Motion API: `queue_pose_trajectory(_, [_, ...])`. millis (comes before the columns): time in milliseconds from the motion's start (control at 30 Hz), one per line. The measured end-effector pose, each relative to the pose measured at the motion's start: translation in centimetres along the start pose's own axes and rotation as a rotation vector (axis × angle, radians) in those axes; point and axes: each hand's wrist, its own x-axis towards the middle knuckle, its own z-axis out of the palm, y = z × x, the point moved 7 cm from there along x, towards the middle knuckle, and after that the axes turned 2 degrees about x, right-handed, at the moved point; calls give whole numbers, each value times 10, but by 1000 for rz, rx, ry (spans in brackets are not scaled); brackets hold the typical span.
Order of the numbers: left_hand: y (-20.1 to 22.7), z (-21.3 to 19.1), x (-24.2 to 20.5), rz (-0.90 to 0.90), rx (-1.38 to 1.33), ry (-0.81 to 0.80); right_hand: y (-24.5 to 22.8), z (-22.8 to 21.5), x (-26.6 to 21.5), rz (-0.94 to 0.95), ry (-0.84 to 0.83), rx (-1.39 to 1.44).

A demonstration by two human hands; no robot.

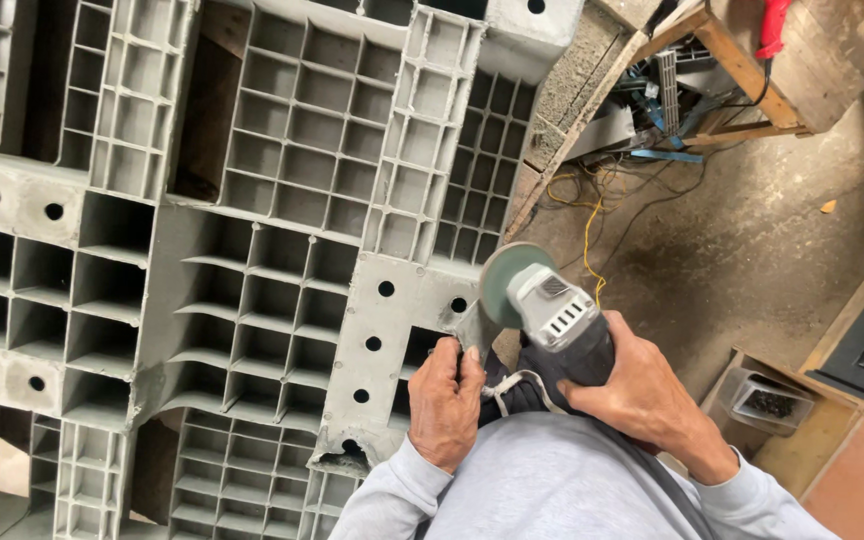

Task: The person uses a soldering iron to melt and fuse a section of a gray plastic pallet. They then fit a cut plastic patch into the damaged area, saw it to size, and smooth the edges with an angle grinder.

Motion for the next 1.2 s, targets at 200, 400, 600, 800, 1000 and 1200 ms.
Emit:
queue_pose_trajectory(200, [-8, 4, 0, -115, -55, -22, 4, -2, -4, 117, 15, -47])
queue_pose_trajectory(400, [-5, -1, 6, -66, -135, 28, 10, 3, -7, 93, 5, -98])
queue_pose_trajectory(600, [-11, -9, 5, -186, -160, 31, 6, 7, -12, -85, 45, -84])
queue_pose_trajectory(800, [-12, -11, 5, -222, -191, 59, 20, 7, -16, 46, 52, -83])
queue_pose_trajectory(1000, [-11, -8, 6, -184, -188, 69, 13, 3, -16, -23, 71, -111])
queue_pose_trajectory(1200, [-12, -10, 1, -221, -121, 72, 7, 8, -19, -64, 55, -101])
